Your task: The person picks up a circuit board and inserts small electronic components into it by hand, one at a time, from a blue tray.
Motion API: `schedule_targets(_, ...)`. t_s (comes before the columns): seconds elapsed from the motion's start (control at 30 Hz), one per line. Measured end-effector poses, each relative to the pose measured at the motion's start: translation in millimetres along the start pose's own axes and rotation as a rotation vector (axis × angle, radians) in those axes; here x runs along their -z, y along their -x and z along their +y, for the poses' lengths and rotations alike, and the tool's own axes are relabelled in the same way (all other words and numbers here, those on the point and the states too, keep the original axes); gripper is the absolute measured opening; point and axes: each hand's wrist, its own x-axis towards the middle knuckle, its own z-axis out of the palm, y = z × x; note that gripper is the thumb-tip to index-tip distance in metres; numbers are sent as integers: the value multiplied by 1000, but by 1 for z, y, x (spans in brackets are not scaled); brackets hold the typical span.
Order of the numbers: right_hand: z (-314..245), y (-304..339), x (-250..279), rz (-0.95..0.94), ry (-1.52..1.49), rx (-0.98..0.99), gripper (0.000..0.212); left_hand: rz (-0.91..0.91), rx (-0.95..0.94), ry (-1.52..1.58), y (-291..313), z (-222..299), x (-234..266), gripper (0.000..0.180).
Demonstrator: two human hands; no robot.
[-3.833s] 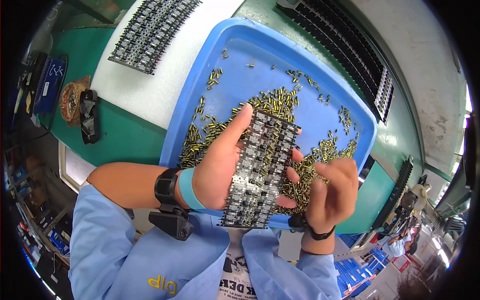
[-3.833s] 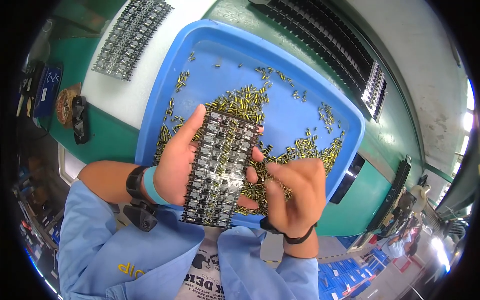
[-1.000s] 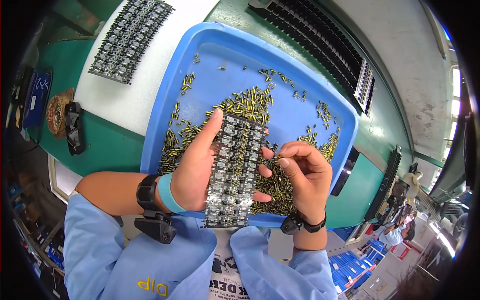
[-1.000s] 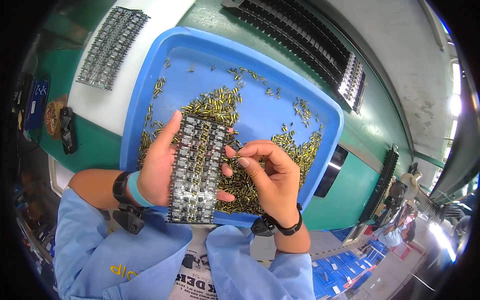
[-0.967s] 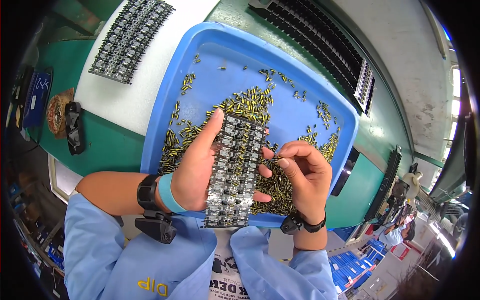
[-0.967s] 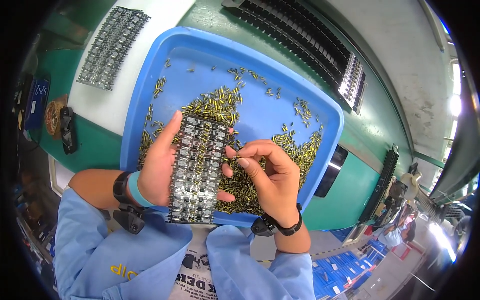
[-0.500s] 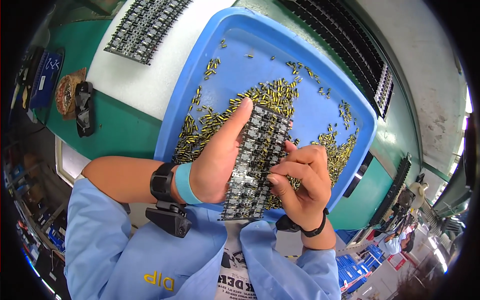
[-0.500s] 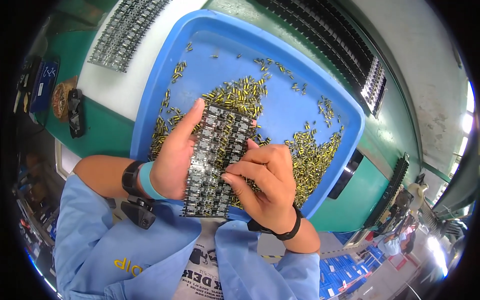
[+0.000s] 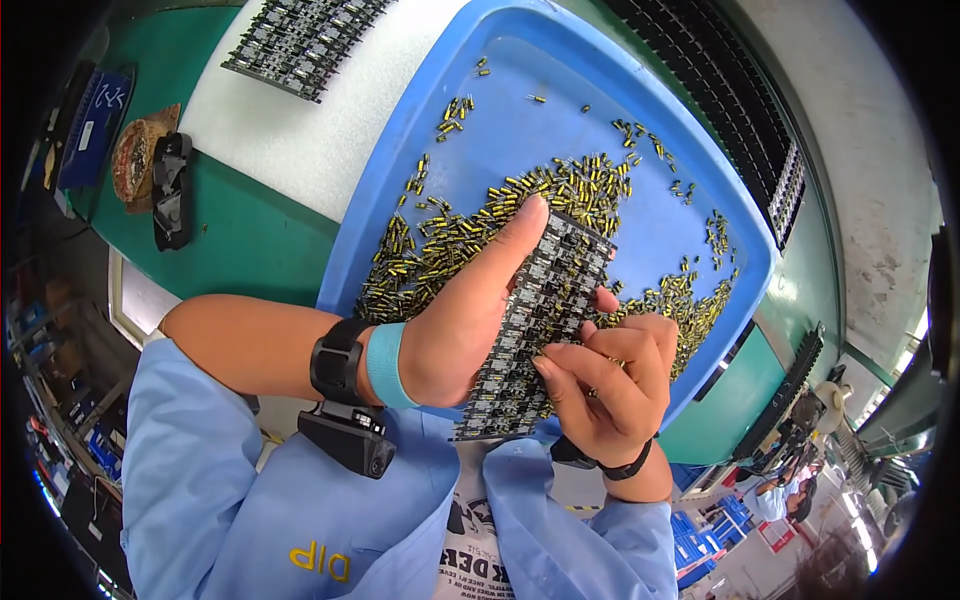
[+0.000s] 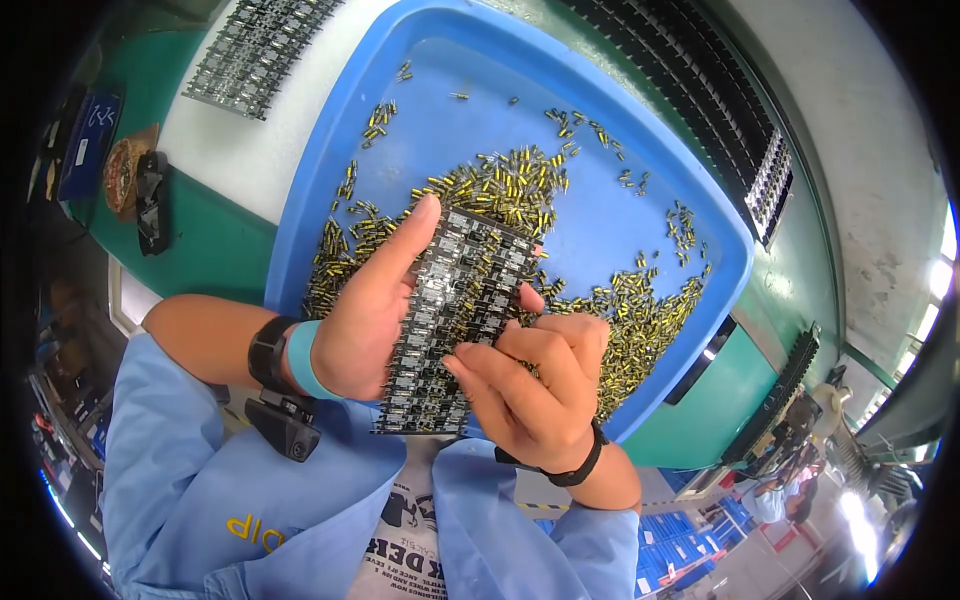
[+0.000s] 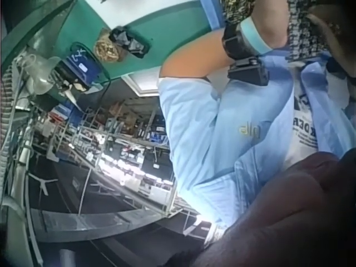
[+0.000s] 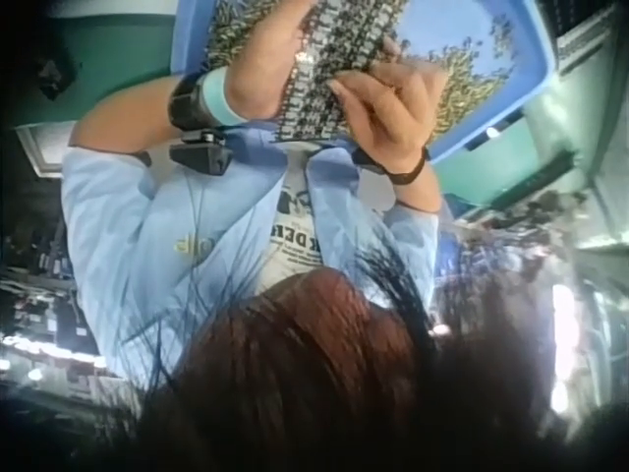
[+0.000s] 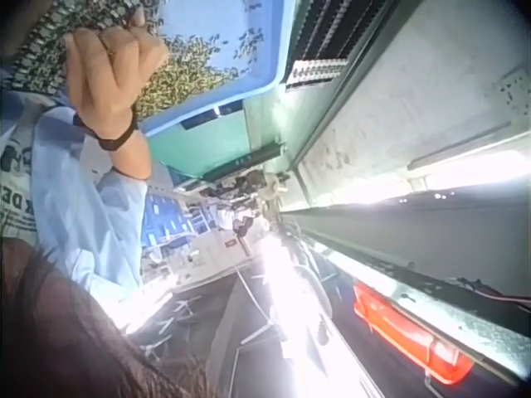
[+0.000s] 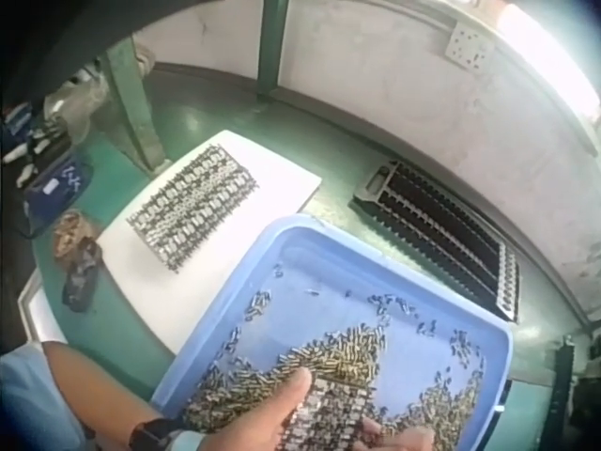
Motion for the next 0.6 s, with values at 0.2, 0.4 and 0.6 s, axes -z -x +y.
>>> schedule_targets(0.2,-7,1,2,-12,121,38,26,-8,-7,-11,0,-1,1,75)
schedule_targets(0.4,-11,1,6,-16,192,49,27,16,0,-50,-1,-1,-2,75)
schedule_targets(0.6,-11,2,2,12,205,74,28,14,-9,-18,-1,-2,-3,75)
